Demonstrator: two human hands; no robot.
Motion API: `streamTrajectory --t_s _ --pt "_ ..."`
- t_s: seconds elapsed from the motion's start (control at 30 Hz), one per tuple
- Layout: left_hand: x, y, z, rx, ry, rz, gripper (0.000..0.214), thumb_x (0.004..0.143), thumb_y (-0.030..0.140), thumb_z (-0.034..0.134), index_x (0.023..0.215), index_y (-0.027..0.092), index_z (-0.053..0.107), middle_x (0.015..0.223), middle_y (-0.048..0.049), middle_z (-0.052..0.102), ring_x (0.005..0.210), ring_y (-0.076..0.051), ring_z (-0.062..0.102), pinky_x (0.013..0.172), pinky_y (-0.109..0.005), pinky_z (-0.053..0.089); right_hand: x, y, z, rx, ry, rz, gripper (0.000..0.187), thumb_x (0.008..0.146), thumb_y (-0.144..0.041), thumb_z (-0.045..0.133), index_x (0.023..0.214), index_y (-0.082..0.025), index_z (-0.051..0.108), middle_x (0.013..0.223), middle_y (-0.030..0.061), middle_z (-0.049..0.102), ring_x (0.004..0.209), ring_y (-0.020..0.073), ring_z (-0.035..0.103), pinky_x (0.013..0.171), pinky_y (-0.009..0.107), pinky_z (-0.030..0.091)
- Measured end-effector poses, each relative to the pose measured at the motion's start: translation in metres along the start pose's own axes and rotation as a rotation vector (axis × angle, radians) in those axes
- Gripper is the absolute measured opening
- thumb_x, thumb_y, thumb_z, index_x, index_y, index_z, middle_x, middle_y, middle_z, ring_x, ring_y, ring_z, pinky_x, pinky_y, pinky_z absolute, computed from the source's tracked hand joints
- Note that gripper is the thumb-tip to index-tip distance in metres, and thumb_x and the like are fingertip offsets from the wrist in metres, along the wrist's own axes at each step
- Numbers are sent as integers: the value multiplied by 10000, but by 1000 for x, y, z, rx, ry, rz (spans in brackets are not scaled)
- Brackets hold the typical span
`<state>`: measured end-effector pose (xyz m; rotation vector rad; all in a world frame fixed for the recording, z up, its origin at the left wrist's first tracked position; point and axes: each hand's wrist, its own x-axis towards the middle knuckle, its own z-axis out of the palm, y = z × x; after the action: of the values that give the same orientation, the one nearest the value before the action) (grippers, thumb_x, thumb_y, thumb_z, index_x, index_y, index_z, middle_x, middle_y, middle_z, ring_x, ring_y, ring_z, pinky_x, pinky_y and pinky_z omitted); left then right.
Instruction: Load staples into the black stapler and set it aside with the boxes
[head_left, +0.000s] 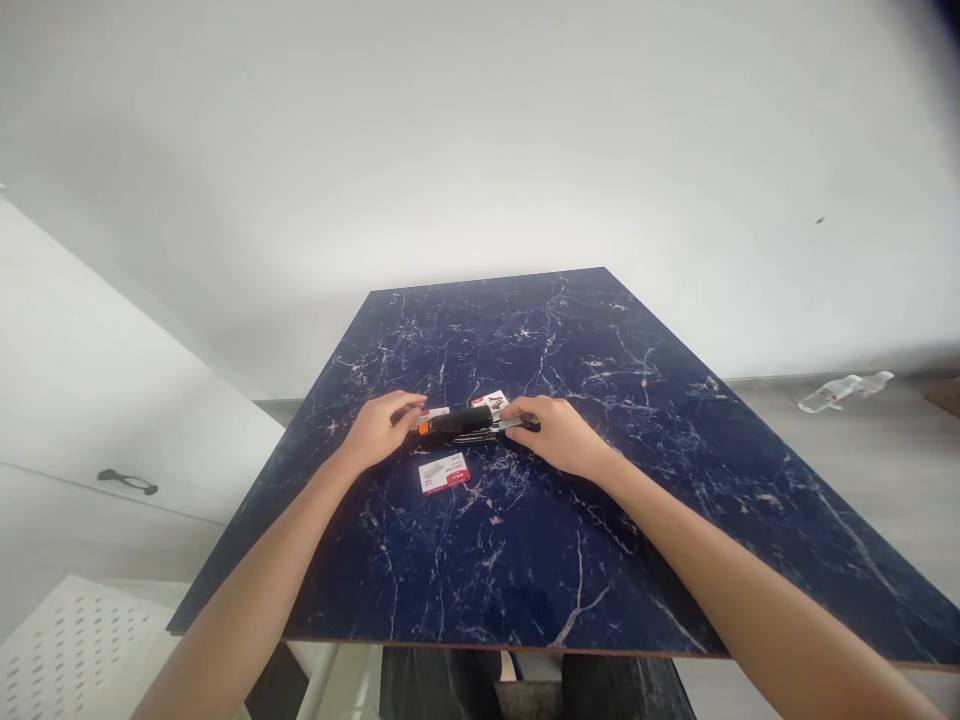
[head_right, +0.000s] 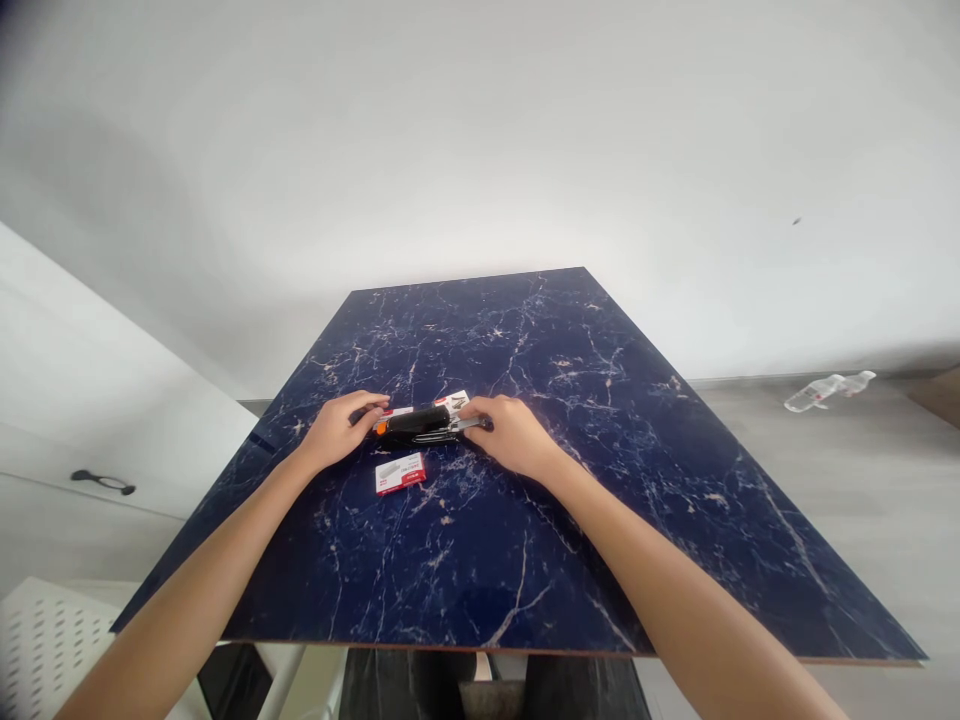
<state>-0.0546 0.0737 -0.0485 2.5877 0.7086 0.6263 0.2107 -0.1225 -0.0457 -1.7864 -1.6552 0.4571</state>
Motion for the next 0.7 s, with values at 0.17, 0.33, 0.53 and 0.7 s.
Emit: streamTrajectory --t_s 0.17,0.33,0.53,0.7 --pt "0 -1 1 -7 -5 2 314 996 381 511 1198 240 705 1132 -61 742 985 -225 705 878 -364 562 0 1 1 7 -9 16 198 907 -276 643 1087 -300 723 1110 16 733 965 225 681 851 362 539" --pt "0 -1 1 -3 -7 6 320 996 390 509 1195 234 705 1128 -68 744 982 -229 710 880 -370 563 1 1 2 10 -7 14 203 904 -267 648 1090 -308 718 1107 3 739 959 218 684 853 359 536" --pt "0 -1 0 6 -10 0 312 994 383 514 1195 237 703 1120 -63 746 987 -228 708 870 -362 561 1 0 2 4 -5 13 211 898 -270 656 1095 -298 726 1095 19 744 955 225 686 841 358 538" --pt "0 0 -1 9 -18 -3 317 997 391 511 1199 238 702 1127 -64 744 989 -230 707 871 -363 560 1 0 0 21 -12 23 207 896 -274 654 1088 -306 723 1100 -3 749 964 219 691 855 355 539"
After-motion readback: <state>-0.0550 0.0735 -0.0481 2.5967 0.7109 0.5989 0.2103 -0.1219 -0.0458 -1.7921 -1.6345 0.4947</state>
